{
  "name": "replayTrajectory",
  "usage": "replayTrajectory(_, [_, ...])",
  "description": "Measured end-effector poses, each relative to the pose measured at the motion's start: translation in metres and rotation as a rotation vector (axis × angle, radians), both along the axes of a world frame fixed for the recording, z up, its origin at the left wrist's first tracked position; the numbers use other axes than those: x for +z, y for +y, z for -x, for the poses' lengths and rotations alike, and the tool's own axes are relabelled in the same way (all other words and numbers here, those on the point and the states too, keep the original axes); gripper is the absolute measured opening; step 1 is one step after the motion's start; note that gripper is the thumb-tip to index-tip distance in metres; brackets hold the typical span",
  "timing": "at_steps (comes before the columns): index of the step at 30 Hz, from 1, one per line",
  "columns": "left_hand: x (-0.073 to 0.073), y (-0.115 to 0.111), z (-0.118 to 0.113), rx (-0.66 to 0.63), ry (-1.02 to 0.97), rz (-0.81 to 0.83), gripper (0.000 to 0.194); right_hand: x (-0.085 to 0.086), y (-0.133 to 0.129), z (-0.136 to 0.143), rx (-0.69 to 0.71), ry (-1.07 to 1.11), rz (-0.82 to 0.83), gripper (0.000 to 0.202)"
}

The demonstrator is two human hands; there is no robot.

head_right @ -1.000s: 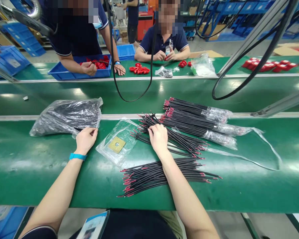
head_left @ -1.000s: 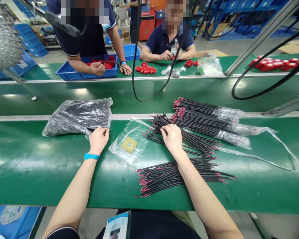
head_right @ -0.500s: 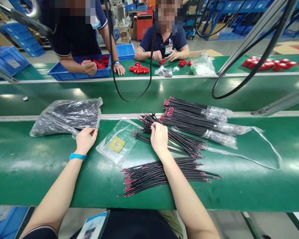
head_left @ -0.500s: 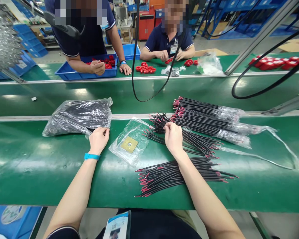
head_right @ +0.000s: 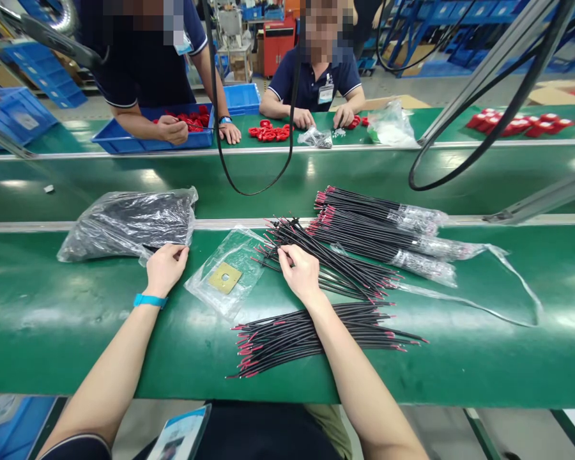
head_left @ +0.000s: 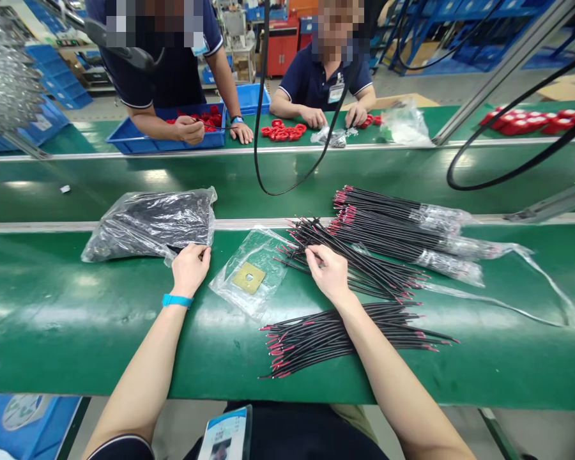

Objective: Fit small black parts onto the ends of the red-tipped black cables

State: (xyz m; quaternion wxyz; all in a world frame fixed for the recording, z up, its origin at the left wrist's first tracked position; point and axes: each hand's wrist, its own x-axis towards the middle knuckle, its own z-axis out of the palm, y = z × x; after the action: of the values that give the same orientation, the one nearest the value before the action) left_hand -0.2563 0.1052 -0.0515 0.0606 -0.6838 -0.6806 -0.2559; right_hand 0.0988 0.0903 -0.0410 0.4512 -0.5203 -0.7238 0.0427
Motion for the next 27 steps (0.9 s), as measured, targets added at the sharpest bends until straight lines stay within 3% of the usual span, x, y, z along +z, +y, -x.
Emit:
replayTrajectory(19, [-0.002,0.001,0.001,-0.002,-0.005,-0.005,0.029,-0.003,-0.002,0.003,0.020,-0.016,-0.030,0.027])
replayTrajectory(27, [-0.002,0.001,0.001,-0.004,0.004,-0.014,0.029,0.015,-0.005,-0.006,0.104,-0.313,0.113,0.030])
